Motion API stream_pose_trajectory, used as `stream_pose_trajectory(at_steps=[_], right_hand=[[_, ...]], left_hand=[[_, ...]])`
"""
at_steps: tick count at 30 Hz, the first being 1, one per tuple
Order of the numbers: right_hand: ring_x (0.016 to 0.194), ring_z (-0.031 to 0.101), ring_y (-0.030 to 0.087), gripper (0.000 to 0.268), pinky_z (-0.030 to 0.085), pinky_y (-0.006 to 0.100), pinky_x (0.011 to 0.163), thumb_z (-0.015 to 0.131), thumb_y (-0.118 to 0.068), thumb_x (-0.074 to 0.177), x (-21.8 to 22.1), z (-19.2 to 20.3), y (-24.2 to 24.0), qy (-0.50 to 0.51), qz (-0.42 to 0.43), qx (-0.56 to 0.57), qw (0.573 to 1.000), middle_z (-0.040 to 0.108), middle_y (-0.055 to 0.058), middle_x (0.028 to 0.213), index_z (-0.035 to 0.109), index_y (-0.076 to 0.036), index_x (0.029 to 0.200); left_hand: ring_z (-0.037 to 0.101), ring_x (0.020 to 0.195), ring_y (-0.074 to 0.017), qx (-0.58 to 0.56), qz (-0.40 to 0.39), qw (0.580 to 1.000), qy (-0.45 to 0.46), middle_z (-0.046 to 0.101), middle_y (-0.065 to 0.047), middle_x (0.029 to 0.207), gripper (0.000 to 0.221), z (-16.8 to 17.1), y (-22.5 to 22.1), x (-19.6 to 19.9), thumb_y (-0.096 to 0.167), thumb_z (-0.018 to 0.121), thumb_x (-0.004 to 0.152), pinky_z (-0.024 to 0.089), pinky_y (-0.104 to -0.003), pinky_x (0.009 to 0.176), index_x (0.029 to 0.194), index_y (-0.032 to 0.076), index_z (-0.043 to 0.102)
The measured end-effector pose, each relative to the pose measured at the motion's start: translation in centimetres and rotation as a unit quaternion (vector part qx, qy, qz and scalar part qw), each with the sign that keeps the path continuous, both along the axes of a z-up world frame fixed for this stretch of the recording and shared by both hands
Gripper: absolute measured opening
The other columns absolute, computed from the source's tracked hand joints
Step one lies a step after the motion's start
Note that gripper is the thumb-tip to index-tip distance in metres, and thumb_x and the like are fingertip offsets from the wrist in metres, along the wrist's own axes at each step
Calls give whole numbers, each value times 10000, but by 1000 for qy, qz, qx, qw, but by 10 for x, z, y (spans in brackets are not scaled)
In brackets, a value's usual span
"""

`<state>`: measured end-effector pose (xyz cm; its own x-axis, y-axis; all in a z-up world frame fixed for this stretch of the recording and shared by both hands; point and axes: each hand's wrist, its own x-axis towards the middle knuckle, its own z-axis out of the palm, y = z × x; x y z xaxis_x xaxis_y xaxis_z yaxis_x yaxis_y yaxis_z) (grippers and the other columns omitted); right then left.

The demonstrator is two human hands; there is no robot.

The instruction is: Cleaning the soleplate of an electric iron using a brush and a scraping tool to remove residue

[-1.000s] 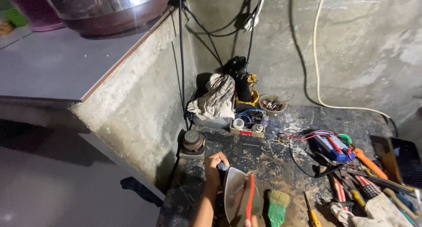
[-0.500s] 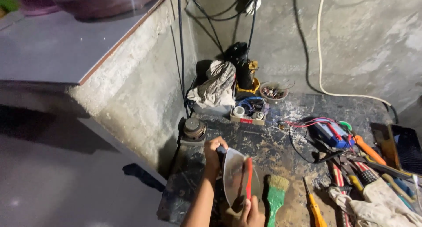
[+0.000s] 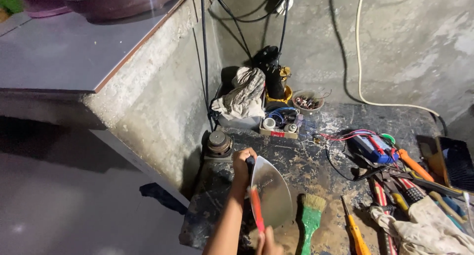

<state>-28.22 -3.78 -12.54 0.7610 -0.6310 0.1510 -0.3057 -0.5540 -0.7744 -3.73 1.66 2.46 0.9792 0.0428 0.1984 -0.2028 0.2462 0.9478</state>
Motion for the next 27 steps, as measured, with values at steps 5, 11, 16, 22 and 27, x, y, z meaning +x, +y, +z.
stream_pose_trajectory(at_steps=[5, 11, 16, 22, 27], right_hand=[[473, 572, 401, 300, 380, 456, 455, 369, -465, 1011, 20, 10, -38, -16, 54, -29, 998, 574, 95, 586, 497, -237, 863], [544, 604, 476, 273, 403, 515, 523, 423, -458, 986, 33, 2, -52, -2, 84, 8, 996, 610, 180, 584, 502, -212, 898], [404, 518, 365, 295, 340, 431, 437, 379, -501, 981, 13, 10, -16, -3, 63, -12, 998, 507, 103, 495, 551, -272, 909], [689, 661, 481, 364, 457, 522, 610, 356, -550, 973, 18, 38, -28, 128, 53, 70, 988, 689, 218, 727, 536, -301, 1168], [334, 491, 176, 402, 337, 301, 418, 396, -597, 945, 11, 37, -18, 46, 85, 47, 994, 477, -12, 447, 650, -291, 997]], left_hand=[[477, 533, -151, 13, -5, 999, -35, 591, -51, 546, 319, 5, -1, -3, 270, 456, 706, 315, -339, 536, 550, 48, 624], [467, 576, -101, 68, 23, 997, -21, 567, 17, 558, 237, -5, -2, 7, 206, 470, 714, 309, -302, 574, 539, 108, 596], [472, 566, -124, 32, -7, 999, -31, 583, -13, 565, 257, -17, -7, 18, 242, 478, 698, 312, -314, 575, 549, 78, 610], [437, 538, -112, -14, 2, 1000, 15, 530, 0, 535, 208, -1, -7, 0, 173, 502, 688, 274, -297, 530, 522, 89, 594], [492, 571, -140, 86, -21, 995, -52, 617, -26, 598, 297, -22, -6, 18, 269, 450, 719, 336, -333, 572, 575, 76, 623]])
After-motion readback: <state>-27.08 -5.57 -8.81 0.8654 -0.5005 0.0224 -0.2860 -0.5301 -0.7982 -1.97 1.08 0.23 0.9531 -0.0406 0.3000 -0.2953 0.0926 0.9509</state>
